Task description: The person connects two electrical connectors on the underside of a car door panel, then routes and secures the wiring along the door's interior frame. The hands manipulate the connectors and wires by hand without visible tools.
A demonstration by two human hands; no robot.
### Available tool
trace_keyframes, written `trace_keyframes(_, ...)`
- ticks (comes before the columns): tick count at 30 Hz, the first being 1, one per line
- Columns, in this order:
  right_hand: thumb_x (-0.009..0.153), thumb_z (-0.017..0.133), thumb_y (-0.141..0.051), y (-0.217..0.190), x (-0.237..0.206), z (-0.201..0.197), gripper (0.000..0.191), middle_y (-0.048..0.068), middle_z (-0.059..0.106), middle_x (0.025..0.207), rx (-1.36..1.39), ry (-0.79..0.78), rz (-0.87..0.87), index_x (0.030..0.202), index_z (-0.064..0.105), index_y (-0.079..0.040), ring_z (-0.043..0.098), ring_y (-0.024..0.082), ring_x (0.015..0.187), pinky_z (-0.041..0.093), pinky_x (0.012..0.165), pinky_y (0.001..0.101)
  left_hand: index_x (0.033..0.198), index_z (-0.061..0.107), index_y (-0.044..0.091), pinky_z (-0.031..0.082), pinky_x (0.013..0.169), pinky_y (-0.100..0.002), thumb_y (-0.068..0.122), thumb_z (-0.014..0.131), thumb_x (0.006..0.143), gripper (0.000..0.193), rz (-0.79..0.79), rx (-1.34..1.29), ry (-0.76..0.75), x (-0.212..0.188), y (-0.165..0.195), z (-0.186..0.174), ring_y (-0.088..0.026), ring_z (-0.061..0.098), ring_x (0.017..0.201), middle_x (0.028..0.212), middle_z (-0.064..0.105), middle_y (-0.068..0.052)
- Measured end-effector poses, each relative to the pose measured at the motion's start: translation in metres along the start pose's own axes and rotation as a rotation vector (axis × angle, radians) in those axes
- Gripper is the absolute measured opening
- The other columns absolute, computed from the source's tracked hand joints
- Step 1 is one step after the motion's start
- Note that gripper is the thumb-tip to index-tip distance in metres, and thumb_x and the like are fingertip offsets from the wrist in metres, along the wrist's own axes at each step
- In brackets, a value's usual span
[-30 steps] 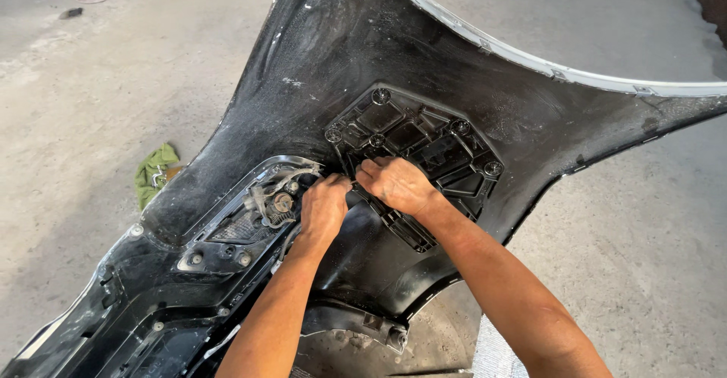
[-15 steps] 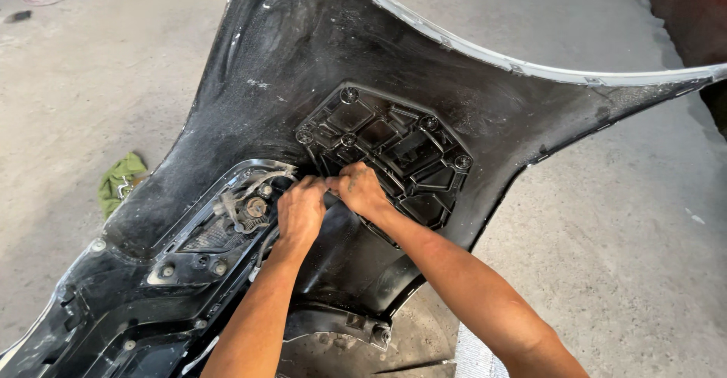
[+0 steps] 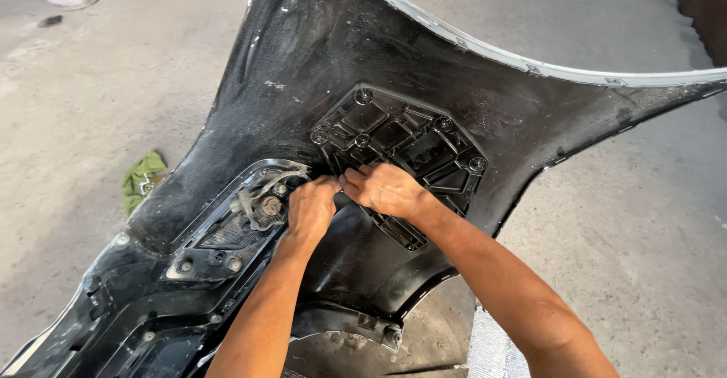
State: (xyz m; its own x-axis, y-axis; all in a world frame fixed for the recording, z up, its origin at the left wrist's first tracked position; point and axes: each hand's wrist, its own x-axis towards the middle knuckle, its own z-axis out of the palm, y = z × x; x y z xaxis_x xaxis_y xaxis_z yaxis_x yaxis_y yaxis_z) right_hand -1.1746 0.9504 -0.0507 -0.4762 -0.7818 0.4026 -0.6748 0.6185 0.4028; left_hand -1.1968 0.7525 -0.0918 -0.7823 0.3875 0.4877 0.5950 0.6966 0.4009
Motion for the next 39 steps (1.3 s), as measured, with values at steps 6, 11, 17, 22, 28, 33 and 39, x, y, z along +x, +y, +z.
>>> trace_keyframes(6, 0.079, 0.063, -0.015, 0.005, 0.002, 0.005, 0.024, 0.006, 0.063, 0.094, -0.018, -0.002, -0.062, 0.100, 0.066, -0.004, 0.066, 0.020, 0.077, 0.056, 0.065, 0.0328, 0.090, 0.073, 0.004, 0.054, 0.073, -0.052, 0.004, 0.064, 0.089, 0.009, -0.016, 0.040, -0.032, 0.000, -0.002, -0.002, -0.041, 0.069, 0.085, 0.095, 0.073, -0.015)
trace_keyframes(11, 0.087, 0.066, -0.015, -0.005, 0.008, 0.019, 0.010, 0.009, 0.064, 0.081, 0.227, -0.031, 0.245, 0.087, 0.064, -0.005, 0.066, 0.028, 0.068, 0.054, 0.059, 0.0407, 0.089, 0.073, 0.005, 0.055, 0.073, -0.051, 0.006, 0.064, 0.091, 0.009, -0.042, 0.047, -0.020, 0.000, -0.003, 0.004, -0.040, 0.070, 0.084, 0.094, 0.073, -0.015)
trace_keyframes(17, 0.093, 0.065, -0.024, -0.023, 0.019, 0.044, 0.027, 0.022, 0.069, 0.070, 0.474, -0.086, 0.777, 0.078, 0.067, -0.002, 0.068, 0.041, 0.070, 0.056, 0.067, 0.0487, 0.091, 0.073, 0.004, 0.055, 0.070, -0.048, 0.011, 0.069, 0.091, 0.008, -0.055, 0.013, 0.005, -0.003, -0.004, 0.009, -0.037, 0.070, 0.081, 0.096, 0.073, -0.013)
trace_keyframes(22, 0.091, 0.064, -0.026, -0.020, 0.026, 0.059, 0.032, 0.021, 0.075, 0.073, 0.860, 0.136, 1.103, 0.073, 0.072, 0.000, 0.073, 0.037, 0.073, 0.058, 0.071, 0.0460, 0.093, 0.076, 0.008, 0.055, 0.072, -0.049, 0.003, 0.066, 0.085, 0.014, -0.018, 0.036, 0.006, -0.004, 0.000, 0.010, -0.037, 0.071, 0.083, 0.097, 0.074, -0.011)
trace_keyframes(28, 0.098, 0.062, -0.022, -0.022, 0.009, 0.030, 0.028, 0.020, 0.073, 0.093, 0.387, -0.045, 0.732, 0.107, 0.072, 0.002, 0.071, 0.035, 0.075, 0.057, 0.064, 0.0435, 0.095, 0.076, 0.009, 0.055, 0.074, -0.050, -0.002, 0.063, 0.080, 0.022, -0.010, 0.017, 0.013, -0.002, -0.005, 0.007, -0.039, 0.070, 0.084, 0.098, 0.074, -0.012)
trace_keyframes(33, 0.083, 0.061, -0.013, -0.009, -0.003, 0.012, 0.040, 0.018, 0.070, 0.120, -0.041, 0.107, 0.171, 0.121, 0.068, 0.001, 0.073, 0.025, 0.093, 0.060, 0.069, 0.0339, 0.094, 0.076, 0.010, 0.055, 0.074, -0.050, -0.002, 0.063, 0.081, 0.022, 0.002, 0.024, 0.023, -0.002, -0.006, 0.007, -0.040, 0.070, 0.083, 0.096, 0.074, -0.013)
trace_keyframes(39, 0.081, 0.062, -0.014, 0.006, 0.001, 0.024, 0.033, 0.016, 0.071, 0.118, -0.141, 0.061, 0.012, 0.110, 0.069, -0.001, 0.070, 0.022, 0.088, 0.058, 0.073, 0.0315, 0.086, 0.073, 0.008, 0.054, 0.071, -0.052, 0.004, 0.066, 0.085, 0.009, 0.001, 0.048, -0.033, 0.001, -0.006, 0.000, -0.042, 0.069, 0.081, 0.090, 0.073, -0.016)
